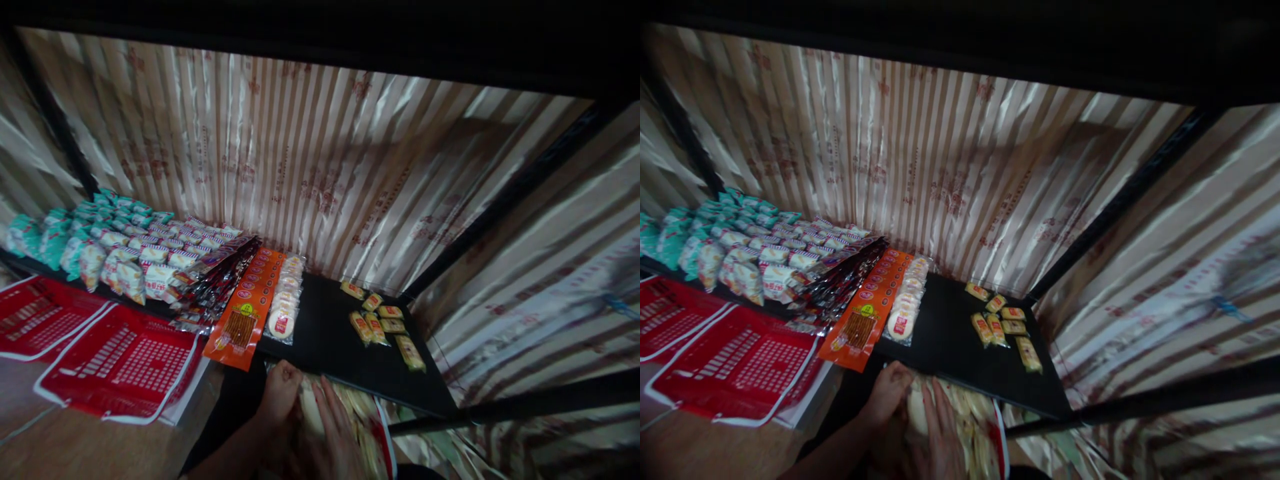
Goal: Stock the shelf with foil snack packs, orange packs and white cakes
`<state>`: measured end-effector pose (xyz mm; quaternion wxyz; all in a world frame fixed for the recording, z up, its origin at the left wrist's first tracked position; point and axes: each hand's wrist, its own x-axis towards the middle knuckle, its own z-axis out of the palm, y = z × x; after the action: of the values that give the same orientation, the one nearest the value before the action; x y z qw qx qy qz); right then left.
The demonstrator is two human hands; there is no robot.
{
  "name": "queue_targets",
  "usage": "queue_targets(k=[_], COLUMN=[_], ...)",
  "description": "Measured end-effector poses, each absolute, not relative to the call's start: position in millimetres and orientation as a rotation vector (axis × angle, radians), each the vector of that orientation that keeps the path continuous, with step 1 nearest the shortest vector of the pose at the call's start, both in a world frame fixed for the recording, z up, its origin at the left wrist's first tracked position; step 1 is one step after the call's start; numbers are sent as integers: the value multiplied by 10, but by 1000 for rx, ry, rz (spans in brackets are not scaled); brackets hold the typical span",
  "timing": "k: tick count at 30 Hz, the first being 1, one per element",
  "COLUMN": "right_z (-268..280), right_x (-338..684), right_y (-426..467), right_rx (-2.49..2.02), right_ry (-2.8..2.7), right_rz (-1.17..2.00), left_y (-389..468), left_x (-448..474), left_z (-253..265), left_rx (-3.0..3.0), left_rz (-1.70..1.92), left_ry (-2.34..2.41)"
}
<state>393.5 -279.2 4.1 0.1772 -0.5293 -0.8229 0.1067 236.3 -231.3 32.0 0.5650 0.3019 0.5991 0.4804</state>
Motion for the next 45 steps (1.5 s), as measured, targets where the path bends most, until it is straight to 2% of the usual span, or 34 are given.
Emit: queue_targets(k=[10,14,18,22,28,39,45], right_z=[384,506,401,294,446,675,621], right_x=[3627,3431,3311,3242,3183,3087,2984], right_y=[-2595,-2546,-2412,-2291,-2262,-2291,-2175], right_rx=[-1324,-1356,-1516,-1448,-1558,-1288,-1103], right_ry=[-2170,-2018,-1548,-1357,-1593,-1048,-650], right_rz=[358,586,797,1012,733,1450,1613], left_y=[-2195,-2130,-2082,-2043,-2030,-2150,-2182], left_x=[2077,1916,1831,1796,1771,1912,1866], left_z=[522,630,705,704,678,770,524], left_rx=[581,616,628,639,822,1192,1377], left_rz=[1196,1235,1256,1273,1212,1297,1442], left_ry=[1227,1163,1132,1118,1249,1344,1444])
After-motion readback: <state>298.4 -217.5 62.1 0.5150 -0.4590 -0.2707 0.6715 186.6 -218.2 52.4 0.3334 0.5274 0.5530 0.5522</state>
